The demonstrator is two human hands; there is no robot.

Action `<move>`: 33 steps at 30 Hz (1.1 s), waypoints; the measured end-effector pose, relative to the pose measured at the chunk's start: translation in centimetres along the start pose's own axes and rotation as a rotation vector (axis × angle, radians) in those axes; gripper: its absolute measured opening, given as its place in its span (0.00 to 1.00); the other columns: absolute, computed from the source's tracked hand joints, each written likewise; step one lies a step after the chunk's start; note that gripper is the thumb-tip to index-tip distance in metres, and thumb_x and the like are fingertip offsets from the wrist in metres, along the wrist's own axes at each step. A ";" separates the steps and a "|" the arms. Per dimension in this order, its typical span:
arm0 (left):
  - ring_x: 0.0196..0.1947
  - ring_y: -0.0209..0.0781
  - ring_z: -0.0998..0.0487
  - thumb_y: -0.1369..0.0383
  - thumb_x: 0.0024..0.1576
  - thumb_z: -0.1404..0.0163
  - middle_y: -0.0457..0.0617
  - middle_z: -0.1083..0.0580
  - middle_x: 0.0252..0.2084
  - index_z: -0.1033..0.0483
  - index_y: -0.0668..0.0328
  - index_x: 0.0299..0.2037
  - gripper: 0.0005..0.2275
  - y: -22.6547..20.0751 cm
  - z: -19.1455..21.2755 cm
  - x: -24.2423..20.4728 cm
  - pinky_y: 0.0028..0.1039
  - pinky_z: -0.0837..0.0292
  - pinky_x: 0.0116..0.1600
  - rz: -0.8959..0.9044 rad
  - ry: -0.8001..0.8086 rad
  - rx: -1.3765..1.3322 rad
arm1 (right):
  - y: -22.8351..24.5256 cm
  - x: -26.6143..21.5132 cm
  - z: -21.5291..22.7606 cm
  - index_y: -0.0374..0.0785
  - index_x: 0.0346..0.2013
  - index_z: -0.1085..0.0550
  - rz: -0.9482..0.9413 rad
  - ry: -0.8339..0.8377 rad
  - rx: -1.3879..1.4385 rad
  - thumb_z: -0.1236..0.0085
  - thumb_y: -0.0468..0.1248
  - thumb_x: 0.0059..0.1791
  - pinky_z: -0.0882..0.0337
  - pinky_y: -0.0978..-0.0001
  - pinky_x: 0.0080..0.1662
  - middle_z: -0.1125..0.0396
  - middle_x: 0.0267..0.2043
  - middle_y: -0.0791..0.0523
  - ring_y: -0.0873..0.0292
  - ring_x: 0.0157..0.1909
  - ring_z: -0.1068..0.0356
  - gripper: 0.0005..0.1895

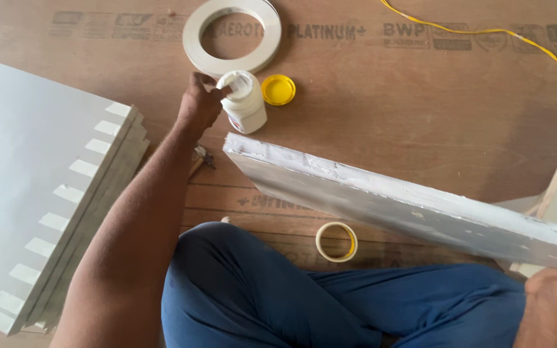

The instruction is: The person applies white adhesive to the edge of a rectangular board using a small brush. They then press a strip of edge banding onto the glued edge and smooth it down with their hands. Finally, they apply pieces of masking tape along the edge to secure the banding.

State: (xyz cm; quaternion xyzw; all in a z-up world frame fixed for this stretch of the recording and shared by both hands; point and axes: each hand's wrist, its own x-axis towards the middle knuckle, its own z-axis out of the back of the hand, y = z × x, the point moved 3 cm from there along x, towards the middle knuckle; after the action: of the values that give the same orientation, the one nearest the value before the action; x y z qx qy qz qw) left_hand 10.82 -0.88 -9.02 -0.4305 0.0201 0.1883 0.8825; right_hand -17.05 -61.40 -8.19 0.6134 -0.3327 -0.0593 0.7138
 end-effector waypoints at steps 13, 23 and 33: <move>0.30 0.33 0.23 0.52 0.70 0.58 0.52 0.34 0.60 0.42 0.50 0.71 0.23 0.5 3.6 -3.5 0.22 0.20 0.38 -0.103 -0.223 -0.360 | 1.2 1.4 -1.7 0.36 0.47 0.34 0.058 0.037 0.022 0.41 0.60 0.52 0.25 0.64 0.59 0.36 0.49 0.56 0.61 0.51 0.31 0.30; 0.79 0.60 0.48 0.69 0.66 0.52 0.61 0.50 0.80 0.57 0.59 0.79 0.34 -5.3 0.9 -27.6 0.46 0.37 0.77 -0.491 -0.565 -0.041 | 1.2 -0.4 -3.1 0.35 0.47 0.36 0.057 0.060 0.114 0.45 0.63 0.54 0.24 0.61 0.60 0.37 0.50 0.55 0.59 0.52 0.32 0.32; 0.84 0.60 0.69 0.30 0.63 0.78 0.62 0.67 0.82 0.68 0.56 0.82 0.46 -11.4 -6.3 -26.3 0.54 0.74 0.85 -0.478 -0.766 -0.154 | 1.6 -0.8 -1.6 0.35 0.46 0.38 0.089 0.082 0.110 0.50 0.66 0.55 0.23 0.57 0.61 0.39 0.51 0.53 0.58 0.53 0.32 0.34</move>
State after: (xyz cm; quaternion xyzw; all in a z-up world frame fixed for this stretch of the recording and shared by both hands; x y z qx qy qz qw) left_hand -8.81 -20.36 0.79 -0.3870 -0.4215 0.1261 0.8104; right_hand -17.31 -59.33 -7.07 0.6381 -0.3329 0.0159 0.6941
